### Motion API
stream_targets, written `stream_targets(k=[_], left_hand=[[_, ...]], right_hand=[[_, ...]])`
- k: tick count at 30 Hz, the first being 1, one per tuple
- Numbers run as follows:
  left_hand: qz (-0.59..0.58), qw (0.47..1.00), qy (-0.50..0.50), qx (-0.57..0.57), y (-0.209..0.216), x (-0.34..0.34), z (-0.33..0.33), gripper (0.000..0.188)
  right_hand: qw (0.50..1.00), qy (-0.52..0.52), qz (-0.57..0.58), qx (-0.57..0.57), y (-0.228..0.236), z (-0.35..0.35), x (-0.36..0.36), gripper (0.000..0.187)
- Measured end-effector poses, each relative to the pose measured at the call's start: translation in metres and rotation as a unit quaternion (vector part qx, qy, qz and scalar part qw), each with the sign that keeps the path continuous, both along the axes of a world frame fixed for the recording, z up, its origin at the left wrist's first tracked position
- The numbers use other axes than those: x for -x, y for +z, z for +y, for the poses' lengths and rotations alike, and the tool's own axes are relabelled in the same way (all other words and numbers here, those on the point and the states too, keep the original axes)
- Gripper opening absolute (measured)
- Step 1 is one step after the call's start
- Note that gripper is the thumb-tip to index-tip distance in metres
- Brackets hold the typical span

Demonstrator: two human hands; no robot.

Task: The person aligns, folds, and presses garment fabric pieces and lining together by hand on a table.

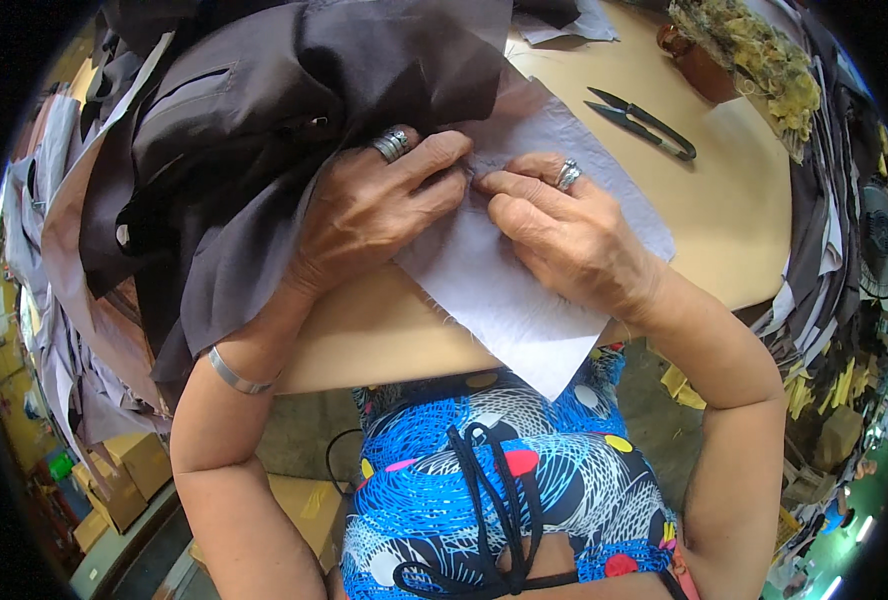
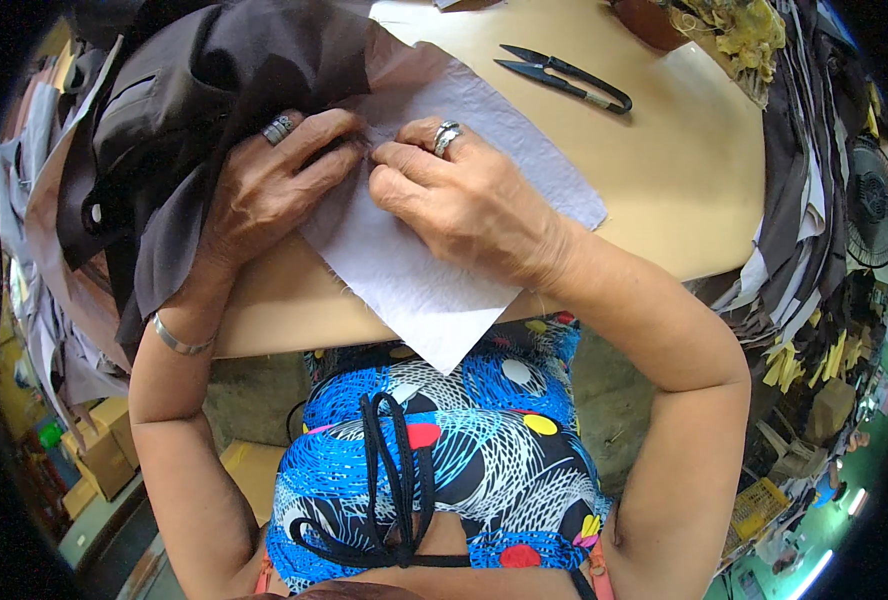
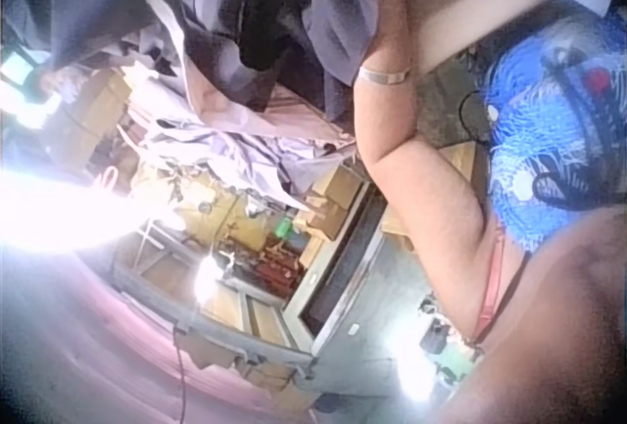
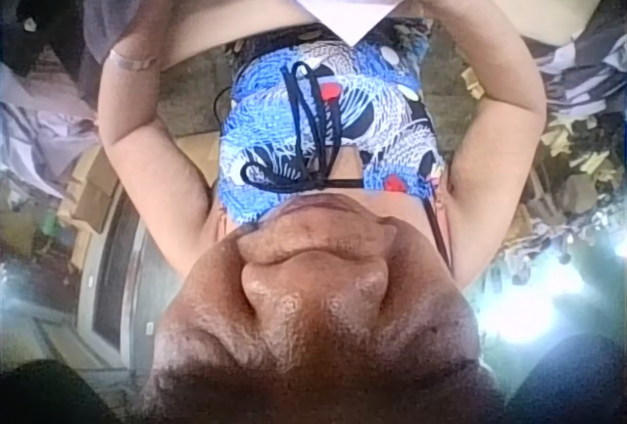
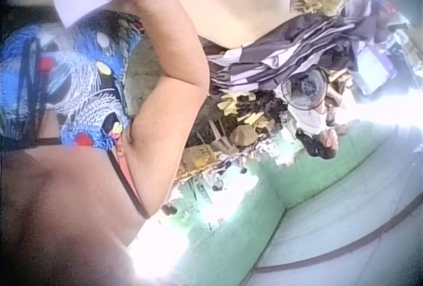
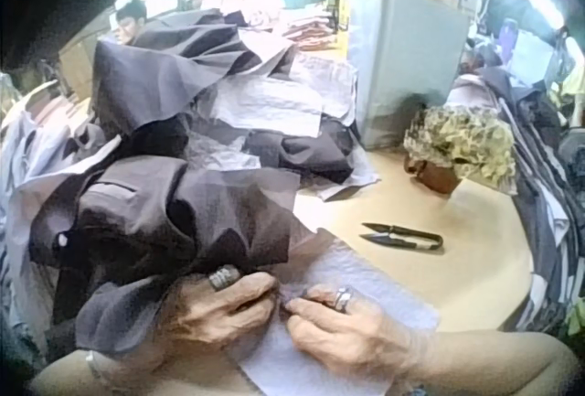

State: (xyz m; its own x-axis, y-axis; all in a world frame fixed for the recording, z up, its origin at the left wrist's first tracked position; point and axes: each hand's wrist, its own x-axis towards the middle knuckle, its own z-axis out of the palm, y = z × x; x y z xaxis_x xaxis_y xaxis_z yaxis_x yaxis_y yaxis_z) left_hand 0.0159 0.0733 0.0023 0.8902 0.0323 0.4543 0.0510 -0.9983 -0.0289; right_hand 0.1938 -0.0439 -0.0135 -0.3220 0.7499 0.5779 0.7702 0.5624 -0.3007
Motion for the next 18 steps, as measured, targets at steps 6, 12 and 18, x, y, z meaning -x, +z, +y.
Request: stream_targets(k=[6,12,18], left_hand=[[0.029,0.999,0.007,0.027,0.007,-0.003,-0.004,0.017],[0.060,0.975,0.139,0.163,0.018,-0.014,-0.009,0.020],[0.086,0.973,0.196,-0.086,0.027,-0.035,-0.003,0.020]], right_hand=[[0.998,-0.005,-0.052,-0.037,-0.003,0.000,0.000,0.017],[0.996,0.000,-0.078,-0.031,-0.001,-0.001,0.001,0.019],[0.998,-0.004,-0.061,-0.023,0.000,0.000,0.002,0.019]])
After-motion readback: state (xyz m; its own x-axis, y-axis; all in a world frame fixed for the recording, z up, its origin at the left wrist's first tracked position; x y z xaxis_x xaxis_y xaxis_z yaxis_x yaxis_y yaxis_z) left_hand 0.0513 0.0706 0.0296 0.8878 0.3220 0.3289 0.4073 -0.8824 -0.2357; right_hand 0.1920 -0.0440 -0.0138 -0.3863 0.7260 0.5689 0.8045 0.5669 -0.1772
